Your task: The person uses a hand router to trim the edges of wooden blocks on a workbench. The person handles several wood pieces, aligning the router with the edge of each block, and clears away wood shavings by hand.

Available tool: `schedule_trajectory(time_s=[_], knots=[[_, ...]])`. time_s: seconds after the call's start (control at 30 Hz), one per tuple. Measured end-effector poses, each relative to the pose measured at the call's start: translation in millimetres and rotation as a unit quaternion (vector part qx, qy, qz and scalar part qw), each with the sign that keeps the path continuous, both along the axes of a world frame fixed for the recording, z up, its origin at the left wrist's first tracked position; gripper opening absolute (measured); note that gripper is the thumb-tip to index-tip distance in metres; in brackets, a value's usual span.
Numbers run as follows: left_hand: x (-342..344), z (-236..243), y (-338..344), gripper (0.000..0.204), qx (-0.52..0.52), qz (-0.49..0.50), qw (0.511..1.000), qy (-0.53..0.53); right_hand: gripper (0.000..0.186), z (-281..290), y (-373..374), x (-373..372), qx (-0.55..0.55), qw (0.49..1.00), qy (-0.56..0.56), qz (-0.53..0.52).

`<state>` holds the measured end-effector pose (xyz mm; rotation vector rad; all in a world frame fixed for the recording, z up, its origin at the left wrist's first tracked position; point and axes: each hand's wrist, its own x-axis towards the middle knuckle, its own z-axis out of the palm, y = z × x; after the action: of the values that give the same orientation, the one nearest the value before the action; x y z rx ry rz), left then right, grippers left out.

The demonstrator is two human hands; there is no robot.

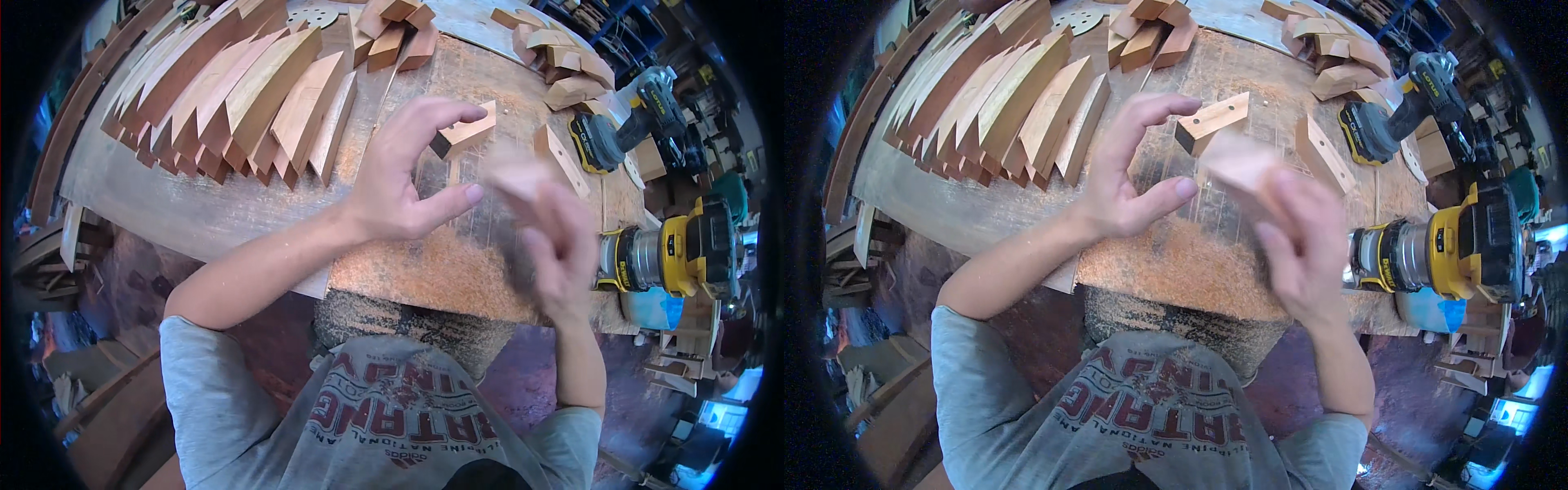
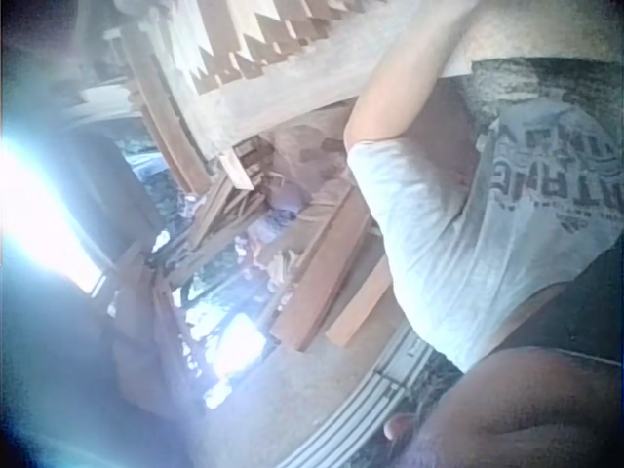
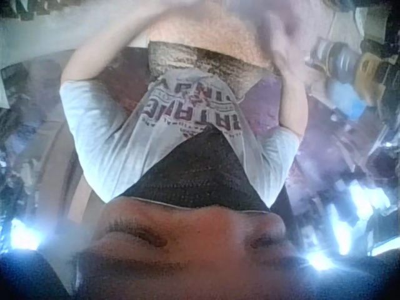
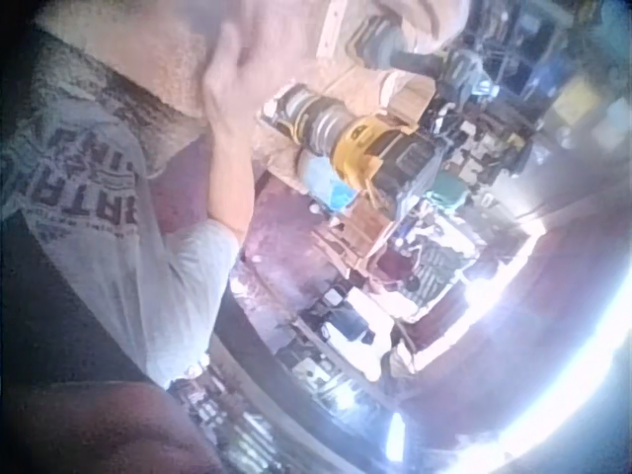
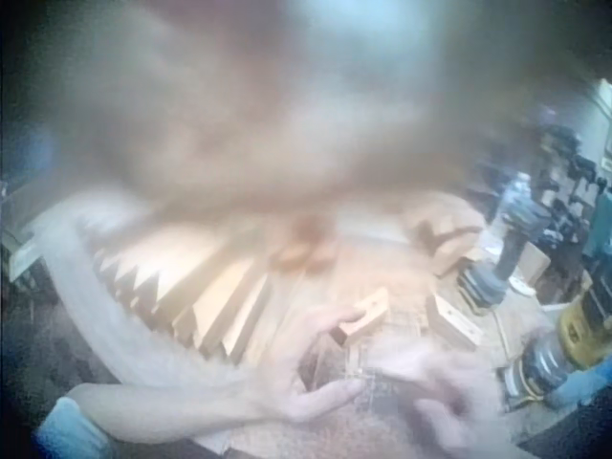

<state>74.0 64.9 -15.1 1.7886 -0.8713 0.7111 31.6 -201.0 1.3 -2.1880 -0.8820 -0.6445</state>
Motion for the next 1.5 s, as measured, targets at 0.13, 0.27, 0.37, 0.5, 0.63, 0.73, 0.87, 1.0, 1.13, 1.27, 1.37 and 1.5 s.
schedule_trajectory(time_s=[0.13,0.27,0.37,0.5,0.63,0.73,0.87,1.0,1.13,1.27,1.37,1.5], knots=[[0.5,0.8,-1.2,0.067,-0.017,-0.008,1.0,-0.009,0.05,-10.8,-0.2,1.6,-0.057,0.996,0.071,-0.022],[0.9,-0.5,-2.5,0.065,-0.016,-0.005,1.0,-0.014,0.051,-9.9,2.2,-3.3,-0.065,0.996,0.055,-0.022],[-1.0,-2.5,-0.6,0.065,-0.012,0.001,1.0,-0.002,0.05,-3.8,1.0,0.9,-0.109,0.987,0.117,-0.008],[-1.8,0.1,-5.0,0.065,-0.031,-0.018,0.999,0.005,0.05,-5.9,-3.8,-1.3,-0.104,0.994,0.037,-0.025],[-1.7,2.1,-2.5,0.064,-0.02,-0.007,1.0,0.007,0.049,-6.1,0.2,0.8,-0.035,0.998,0.044,-0.03],[0.3,3.1,-6.8,0.058,-0.019,0.007,1.0,-0.001,0.05,-3.6,-2.6,2.7,-0.111,0.986,0.127,-0.012],[-3.9,26.3,-17.9,0.053,0.073,-0.041,0.983,0.166,0.051,11.8,-12.3,7.2,0.129,0.928,0.339,0.083],[-5.1,53.6,-33.4,0.055,0.204,-0.222,0.882,0.363,0.054,28.0,-8.8,2.8,0.159,0.896,0.401,0.108],[-15.1,34.0,-33.1,0.055,0.042,-0.15,0.886,0.437,0.053,34.1,-10.3,-25.4,0.034,0.991,-0.08,-0.106],[-16.4,28.4,-36.7,0.056,0.026,-0.15,0.87,0.468,0.041,-15.7,-16.2,-53.1,0.175,0.98,0.088,-0.03],[-17.9,22.6,-40.3,0.056,0.017,-0.144,0.897,0.419,0.028,-22.5,-3.4,-43.7,0.303,0.871,0.382,-0.06],[-19.7,26.8,-40.1,0.057,0.025,-0.143,0.892,0.427,0.031,-24.9,2.4,-30.5,0.325,0.848,0.418,0.029]])
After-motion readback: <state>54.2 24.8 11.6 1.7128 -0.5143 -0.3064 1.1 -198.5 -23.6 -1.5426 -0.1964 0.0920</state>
